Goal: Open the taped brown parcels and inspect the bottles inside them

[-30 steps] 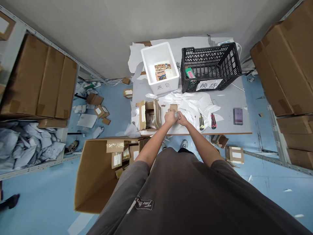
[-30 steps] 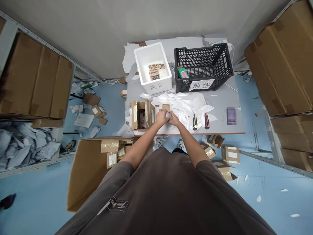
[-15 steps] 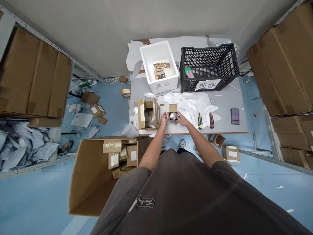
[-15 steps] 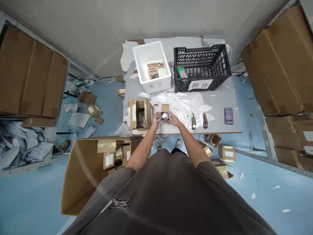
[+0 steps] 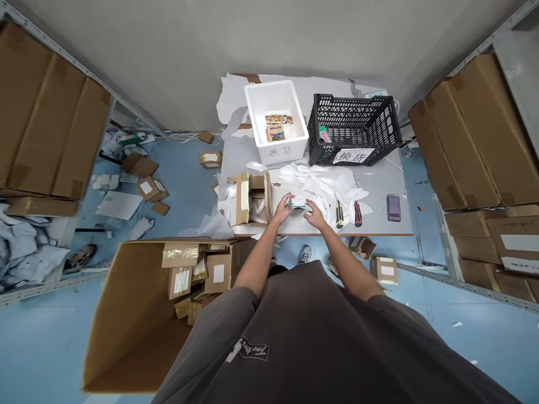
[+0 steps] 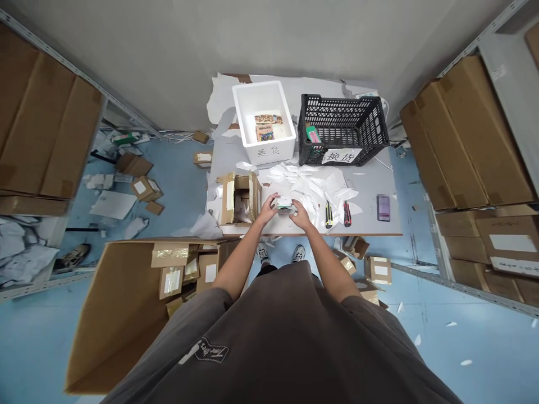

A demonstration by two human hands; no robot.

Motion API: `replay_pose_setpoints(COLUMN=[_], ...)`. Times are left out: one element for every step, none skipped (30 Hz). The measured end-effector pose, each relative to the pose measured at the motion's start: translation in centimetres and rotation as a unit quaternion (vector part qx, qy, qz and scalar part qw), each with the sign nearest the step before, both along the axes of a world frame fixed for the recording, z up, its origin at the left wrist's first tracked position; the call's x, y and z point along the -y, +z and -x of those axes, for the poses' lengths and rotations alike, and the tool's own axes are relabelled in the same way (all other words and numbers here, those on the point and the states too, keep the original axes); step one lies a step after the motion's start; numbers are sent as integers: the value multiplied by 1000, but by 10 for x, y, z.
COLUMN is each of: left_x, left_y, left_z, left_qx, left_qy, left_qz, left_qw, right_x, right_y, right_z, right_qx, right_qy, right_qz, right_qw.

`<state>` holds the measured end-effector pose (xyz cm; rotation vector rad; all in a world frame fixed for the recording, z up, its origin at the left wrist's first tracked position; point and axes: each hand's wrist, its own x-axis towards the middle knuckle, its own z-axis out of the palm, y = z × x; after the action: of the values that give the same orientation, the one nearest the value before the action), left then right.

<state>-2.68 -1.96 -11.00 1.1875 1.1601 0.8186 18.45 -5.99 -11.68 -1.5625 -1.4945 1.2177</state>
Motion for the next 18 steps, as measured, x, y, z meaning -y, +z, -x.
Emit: replay_pose_setpoints(left_x=[1, 1, 1, 1, 0, -1, -2, -3, -3, -4, -3, -3, -2, 0, 1, 2, 3, 4], left_y=[3, 5, 7, 8, 9, 9, 9, 9, 9, 9, 9, 9, 9, 9, 10, 10, 11, 11], left_z=[3, 6, 8, 9, 10, 9, 9, 8, 7, 6, 6, 7, 7, 9, 10, 11, 13, 14], left_qx=[-15, -30, -43, -54, -63, -70, -76, -83, -89, -97, -104, -111, -117, -121, -127, -133, -142, -152], left_qy=[-19, -33, -44, -51, -57, -64, -70, -76, -81, -85, -87, -89, -90, -91, -93, -96, -101, -107], left_qz=[-21, -41, -59, -72, -80, -84, -87, -90, -93, -97, -99, -101, -102, -103, -104, -107, -110, -114], left_qw=[999, 998, 996, 995, 993, 992, 991, 990, 988, 987, 986, 985, 984, 983, 982, 981, 978, 976], right_x=[0, 0, 0, -1, -2, -4, -6, -8, -11, -13, -15, -16, -17, -17, -17, -17, -16, -15], right_y=[3, 7, 11, 15, 19, 22, 24, 25, 25, 24, 23, 21, 19, 18, 17, 16, 16, 15], right_z=[-4, -7, -11, -13, -15, -15, -15, -14, -12, -10, -9, -7, -7, -7, -7, -7, -8, -9], right_qx=[-5, -8, -7, -4, 2, 10, 20, 32, 44, 54, 63, 70, 77, 85, 94, 103, 111, 116], right_qy=[-4, -3, 3, 12, 22, 33, 43, 51, 58, 64, 68, 71, 73, 76, 79, 82, 87, 91], right_qz=[4, 3, -2, -10, -19, -28, -37, -46, -53, -60, -66, -73, -78, -83, -87, -91, -95, -98], right_qw=[1000, 1000, 1000, 1000, 1000, 999, 998, 997, 996, 995, 994, 992, 991, 990, 989, 987, 985, 984])
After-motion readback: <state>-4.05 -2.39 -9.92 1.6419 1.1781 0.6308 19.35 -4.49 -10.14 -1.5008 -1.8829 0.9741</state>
